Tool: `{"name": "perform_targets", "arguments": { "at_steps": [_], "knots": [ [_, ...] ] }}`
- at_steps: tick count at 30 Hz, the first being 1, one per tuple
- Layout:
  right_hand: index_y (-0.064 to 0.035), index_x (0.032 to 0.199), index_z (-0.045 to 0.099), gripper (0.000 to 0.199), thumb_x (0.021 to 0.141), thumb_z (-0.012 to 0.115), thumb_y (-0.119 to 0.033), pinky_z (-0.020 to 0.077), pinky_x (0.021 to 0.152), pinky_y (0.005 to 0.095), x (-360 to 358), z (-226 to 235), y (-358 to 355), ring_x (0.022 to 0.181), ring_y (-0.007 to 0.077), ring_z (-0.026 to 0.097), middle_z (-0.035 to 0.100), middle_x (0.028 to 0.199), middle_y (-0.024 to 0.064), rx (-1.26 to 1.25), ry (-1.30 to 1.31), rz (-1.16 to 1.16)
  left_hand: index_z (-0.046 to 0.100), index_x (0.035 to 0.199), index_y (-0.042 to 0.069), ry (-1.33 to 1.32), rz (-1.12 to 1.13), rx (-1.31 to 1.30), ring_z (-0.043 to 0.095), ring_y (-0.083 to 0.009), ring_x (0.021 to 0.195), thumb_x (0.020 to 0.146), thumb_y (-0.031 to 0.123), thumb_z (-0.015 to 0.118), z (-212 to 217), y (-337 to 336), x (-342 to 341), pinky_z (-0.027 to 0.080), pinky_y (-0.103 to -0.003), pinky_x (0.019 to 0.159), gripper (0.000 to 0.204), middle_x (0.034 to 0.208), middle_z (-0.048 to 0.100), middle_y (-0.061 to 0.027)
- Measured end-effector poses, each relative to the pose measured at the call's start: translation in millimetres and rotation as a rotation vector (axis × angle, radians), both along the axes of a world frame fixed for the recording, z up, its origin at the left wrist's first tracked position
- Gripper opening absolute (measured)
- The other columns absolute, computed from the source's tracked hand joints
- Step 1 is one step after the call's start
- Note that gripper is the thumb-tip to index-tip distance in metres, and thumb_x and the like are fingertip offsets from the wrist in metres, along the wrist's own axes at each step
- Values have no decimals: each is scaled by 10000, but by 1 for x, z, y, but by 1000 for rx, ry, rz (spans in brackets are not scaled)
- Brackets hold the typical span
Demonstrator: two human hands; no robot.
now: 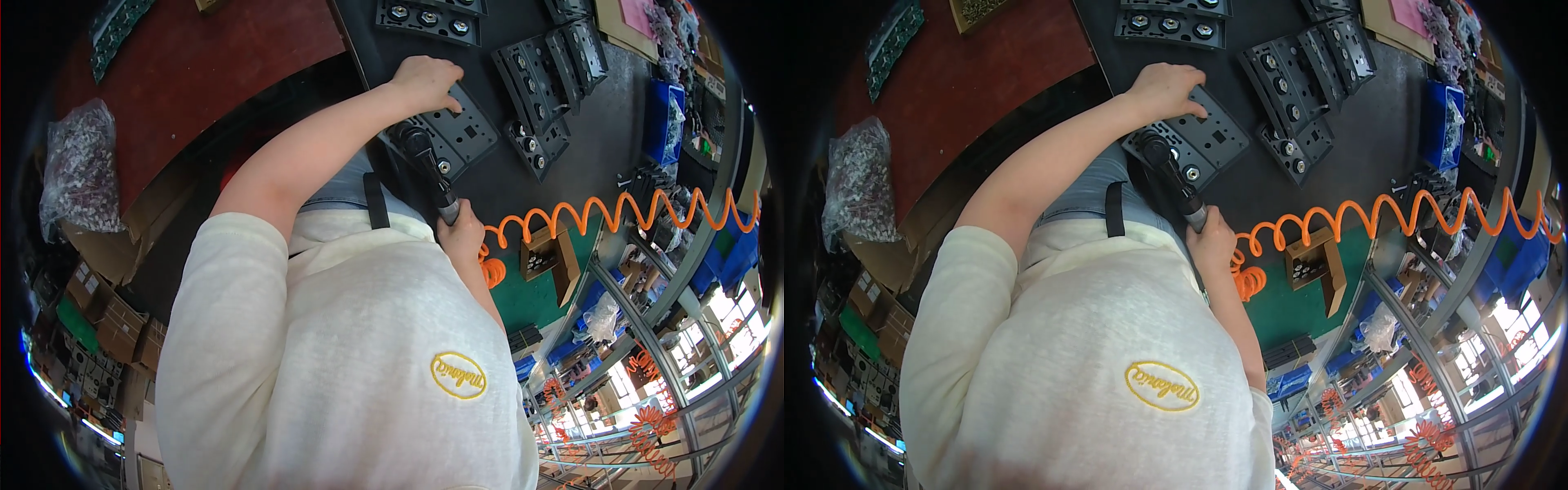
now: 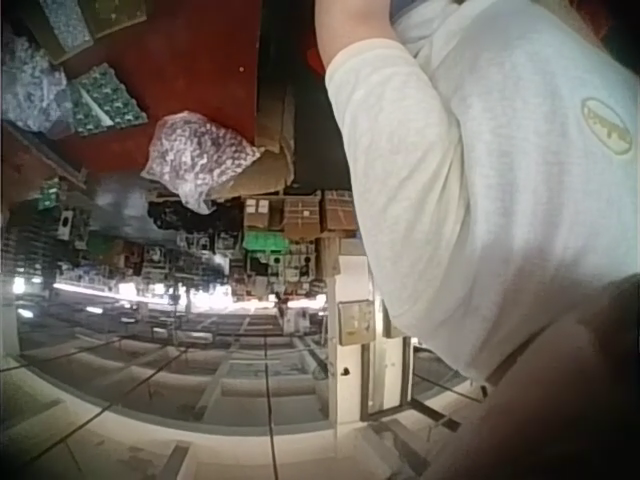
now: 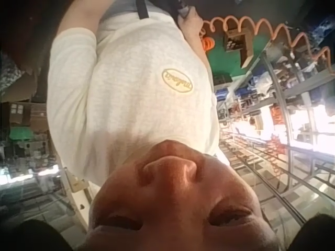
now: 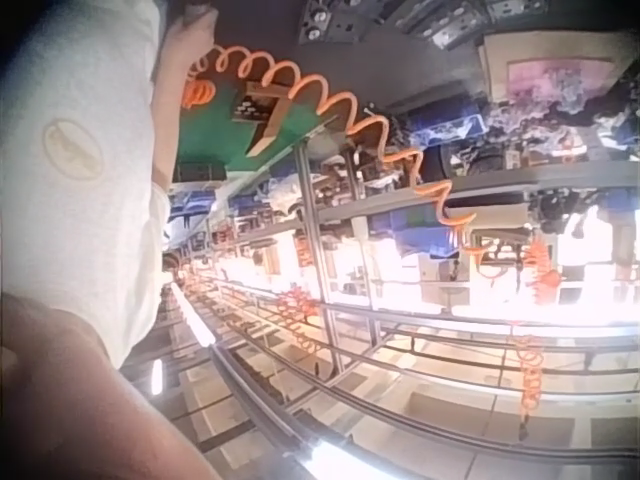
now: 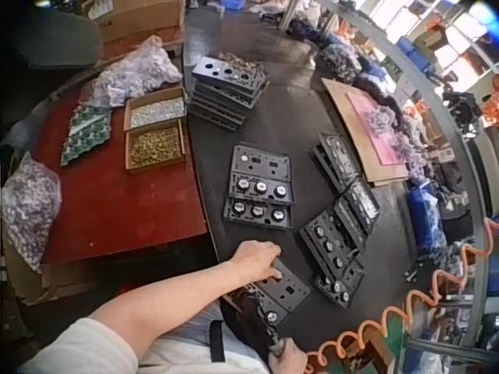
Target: Tightening bolts and inspecting electrical panels using an air wrench in a workshop environment.
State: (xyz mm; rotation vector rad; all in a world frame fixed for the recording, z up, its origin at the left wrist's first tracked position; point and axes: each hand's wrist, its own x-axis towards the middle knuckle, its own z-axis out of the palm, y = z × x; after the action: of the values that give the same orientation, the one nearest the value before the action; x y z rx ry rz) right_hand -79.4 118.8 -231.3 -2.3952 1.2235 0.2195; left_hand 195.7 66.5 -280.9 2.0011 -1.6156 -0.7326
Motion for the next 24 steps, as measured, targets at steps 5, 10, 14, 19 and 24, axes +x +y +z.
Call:
{"name": "perform_targets", "arguments": {
  "at_steps": [5,10,14,19,24],
  "knots": [
    [-31,924,544,289,666,664,-79,498,608,438,-8,-2,7,710,379,623,627,772,189,70,-138,-80,642,1000,70,10,34,82,643,-265,923,670,427,760,-4,1,1,516,-363,784,501,972,661,-75],
    [-17,936,570,281,681,665,-88,498,639,385,-14,18,4,727,377,631,632,772,208,175,-206,-262,633,982,49,64,87,32,641,-284,908,689,403,758,-17,6,6,512,-372,774,476,942,661,-114],
    [6,871,574,188,751,692,-77,493,658,305,-25,30,1,704,190,655,654,757,142,254,-329,-505,612,967,18,443,157,118,637,-289,841,714,349,755,-5,11,19,493,-365,736,440,881,656,-149],
    [10,905,578,163,774,666,-32,499,712,262,-31,45,-6,764,134,652,679,811,86,310,-420,-694,615,952,-3,551,369,12,635,-186,723,754,292,740,27,25,65,487,-312,649,377,791,646,-141],
    [3,891,578,150,769,650,-45,489,713,269,-32,37,-7,765,136,639,667,815,83,373,-396,-758,606,966,23,1105,731,-27,612,-147,703,838,314,687,30,35,113,496,-290,635,328,812,632,-58]
  ]
}}
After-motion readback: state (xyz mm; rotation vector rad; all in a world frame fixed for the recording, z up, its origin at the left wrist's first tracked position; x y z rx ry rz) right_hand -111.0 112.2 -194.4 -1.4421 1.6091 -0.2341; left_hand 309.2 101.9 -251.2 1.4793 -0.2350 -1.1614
